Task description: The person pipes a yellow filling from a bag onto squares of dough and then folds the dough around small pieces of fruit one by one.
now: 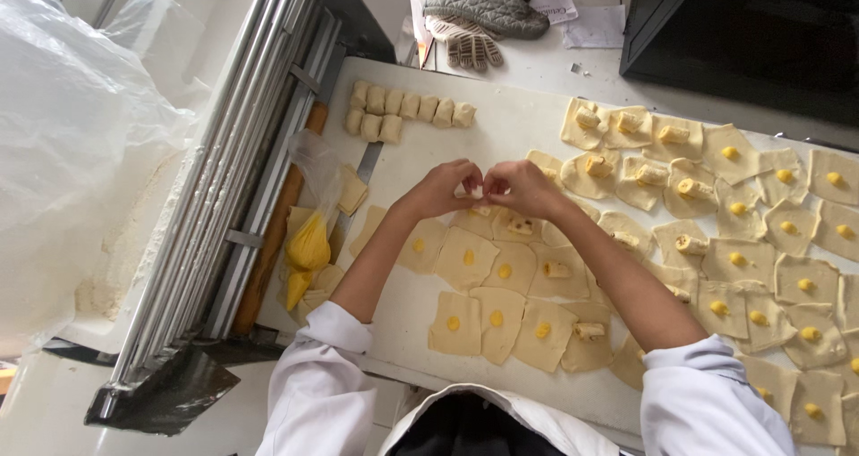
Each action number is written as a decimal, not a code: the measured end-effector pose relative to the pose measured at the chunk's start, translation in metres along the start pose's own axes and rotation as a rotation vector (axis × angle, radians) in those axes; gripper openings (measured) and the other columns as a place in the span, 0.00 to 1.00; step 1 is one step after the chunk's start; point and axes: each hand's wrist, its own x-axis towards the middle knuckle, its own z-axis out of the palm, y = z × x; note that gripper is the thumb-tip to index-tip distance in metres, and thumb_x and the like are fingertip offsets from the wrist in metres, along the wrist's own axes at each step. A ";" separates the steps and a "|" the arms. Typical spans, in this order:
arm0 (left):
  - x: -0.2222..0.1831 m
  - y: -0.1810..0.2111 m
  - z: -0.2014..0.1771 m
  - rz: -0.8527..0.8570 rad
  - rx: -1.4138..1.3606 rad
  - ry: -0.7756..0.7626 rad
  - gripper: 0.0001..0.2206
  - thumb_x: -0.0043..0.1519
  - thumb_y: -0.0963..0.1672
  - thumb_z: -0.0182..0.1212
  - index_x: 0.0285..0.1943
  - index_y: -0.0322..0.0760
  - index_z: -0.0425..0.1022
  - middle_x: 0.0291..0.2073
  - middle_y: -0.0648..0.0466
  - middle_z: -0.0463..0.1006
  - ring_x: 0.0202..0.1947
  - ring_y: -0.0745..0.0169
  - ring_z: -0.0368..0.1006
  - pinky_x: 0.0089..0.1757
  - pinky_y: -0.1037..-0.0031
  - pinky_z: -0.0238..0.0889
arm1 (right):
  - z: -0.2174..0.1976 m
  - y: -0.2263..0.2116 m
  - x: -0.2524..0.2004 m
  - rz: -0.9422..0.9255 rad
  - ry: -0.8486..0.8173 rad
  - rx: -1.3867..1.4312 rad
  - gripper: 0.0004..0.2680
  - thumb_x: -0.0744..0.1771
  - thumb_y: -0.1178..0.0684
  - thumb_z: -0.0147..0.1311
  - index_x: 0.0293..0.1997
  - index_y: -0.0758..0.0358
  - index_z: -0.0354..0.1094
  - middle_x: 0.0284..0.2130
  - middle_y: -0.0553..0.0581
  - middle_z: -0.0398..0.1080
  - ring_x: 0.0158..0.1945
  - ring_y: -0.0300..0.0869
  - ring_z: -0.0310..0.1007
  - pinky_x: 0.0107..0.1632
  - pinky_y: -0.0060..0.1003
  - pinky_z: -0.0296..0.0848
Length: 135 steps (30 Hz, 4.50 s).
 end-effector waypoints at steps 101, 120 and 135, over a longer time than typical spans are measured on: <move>-0.129 0.151 0.074 0.125 -1.610 0.717 0.21 0.69 0.59 0.47 0.46 0.40 0.66 0.59 0.52 0.67 0.56 0.65 0.70 0.56 0.73 0.68 | 0.062 -0.175 -0.143 -0.556 0.697 0.147 0.17 0.64 0.55 0.58 0.60 0.66 0.65 0.57 0.57 0.71 0.65 0.55 0.68 0.66 0.52 0.70; -0.134 0.158 0.073 -0.146 -0.599 0.851 0.16 0.69 0.50 0.58 0.40 0.31 0.73 0.26 0.56 0.78 0.25 0.76 0.73 0.26 0.83 0.67 | 0.002 -0.186 -0.137 -0.094 0.339 0.637 0.07 0.67 0.55 0.62 0.44 0.68 0.76 0.36 0.55 0.74 0.35 0.35 0.77 0.35 0.29 0.79; -0.131 0.162 0.083 0.181 -1.036 1.047 0.42 0.67 0.68 0.21 0.64 0.35 0.62 0.52 0.44 0.73 0.54 0.54 0.68 0.60 0.66 0.60 | 0.048 -0.208 -0.139 -0.574 0.822 -0.112 0.11 0.64 0.57 0.68 0.50 0.64 0.75 0.39 0.55 0.70 0.39 0.43 0.74 0.38 0.37 0.75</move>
